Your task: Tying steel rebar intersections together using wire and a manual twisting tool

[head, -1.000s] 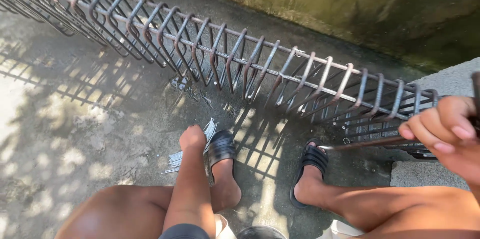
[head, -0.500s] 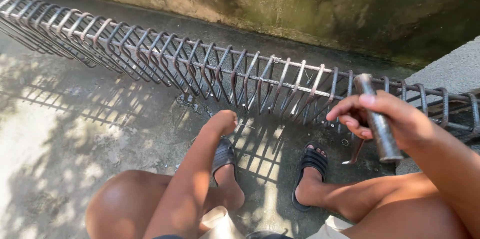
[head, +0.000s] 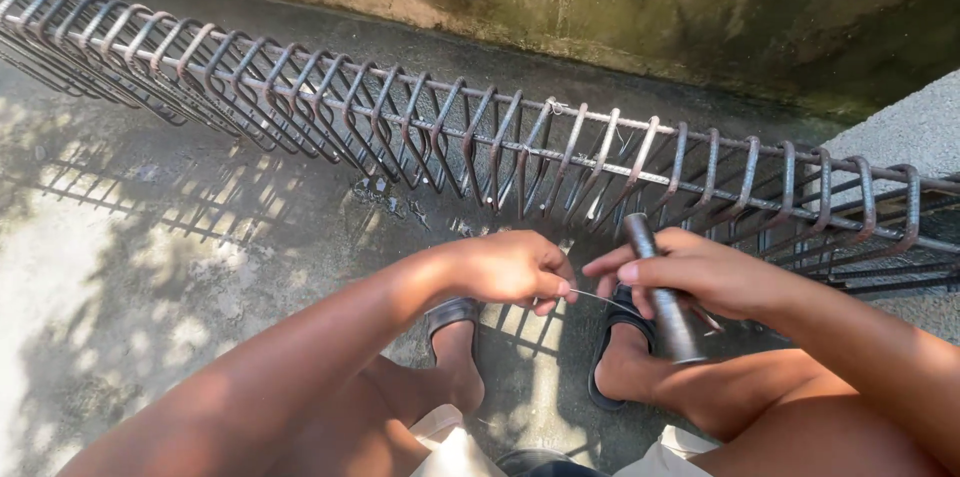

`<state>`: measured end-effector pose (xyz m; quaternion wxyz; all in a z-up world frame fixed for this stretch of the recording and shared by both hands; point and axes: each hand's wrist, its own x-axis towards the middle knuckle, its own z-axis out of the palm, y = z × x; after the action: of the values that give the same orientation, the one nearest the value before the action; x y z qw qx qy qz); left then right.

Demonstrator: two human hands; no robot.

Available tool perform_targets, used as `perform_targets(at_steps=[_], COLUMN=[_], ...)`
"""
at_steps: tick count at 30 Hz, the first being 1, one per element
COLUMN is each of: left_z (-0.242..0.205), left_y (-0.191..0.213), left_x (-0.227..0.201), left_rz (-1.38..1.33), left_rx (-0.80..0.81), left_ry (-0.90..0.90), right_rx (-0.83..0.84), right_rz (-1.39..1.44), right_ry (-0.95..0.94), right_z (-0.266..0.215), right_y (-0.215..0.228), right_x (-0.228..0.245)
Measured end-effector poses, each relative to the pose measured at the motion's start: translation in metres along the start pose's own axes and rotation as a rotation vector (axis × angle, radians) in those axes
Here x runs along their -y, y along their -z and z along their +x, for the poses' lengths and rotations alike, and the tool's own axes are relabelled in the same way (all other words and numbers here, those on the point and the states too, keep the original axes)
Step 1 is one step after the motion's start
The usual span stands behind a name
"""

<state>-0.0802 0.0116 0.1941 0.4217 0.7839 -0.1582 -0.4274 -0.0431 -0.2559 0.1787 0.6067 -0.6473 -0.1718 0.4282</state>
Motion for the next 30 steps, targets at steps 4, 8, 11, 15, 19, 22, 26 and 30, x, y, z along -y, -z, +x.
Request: perform_targets(at_steps=[4, 8, 11, 15, 19, 22, 26, 30], left_z=[-0.011, 0.0, 0.007, 0.0, -0.011, -0.022, -0.036, -0.023], left_y=[0.001, -0.005, -0.011, -0.014, -0.012, -0.002, 0.011, 0.001], left_x=[-0.011, -0.006, -0.008, -0.001, -0.001, -0.004, -0.008, 0.005], left_rz=[-0.071, -0.093, -0.102, -0.26, -0.431, -0.482, -0.357, -0.228], left_rx=[-0.013, -0.027, 0.001, 0.035, 0.061, 0.107, 0.066, -0.099], left_ry=[-0.005, -0.024, -0.037, -0.039, -0.059, -0.115, -0.193, -0.236], right_rx=[-0.139, -0.212, -0.217, -0.228, -0.217, -0.255, -0.283, -0.253], right_rz=[-0.086, -0.26, -0.331, -0.301, -0.284, -0.243, -0.005, 0.131], right_ry=[-0.08, -0.117, -0.087, -0.134, -0.159, -0.139, -0.008, 0.04], right_z=[0.002, 0.009, 0.013, 0.006, 0.002, 0.001, 0.003, 0.004], right_y=[-0.007, -0.016, -0.014, -0.03, -0.031, -0.024, -0.004, 0.006], right_x=[-0.004, 0.001, -0.013, 0.008, 0.013, 0.014, 0.001, -0.013])
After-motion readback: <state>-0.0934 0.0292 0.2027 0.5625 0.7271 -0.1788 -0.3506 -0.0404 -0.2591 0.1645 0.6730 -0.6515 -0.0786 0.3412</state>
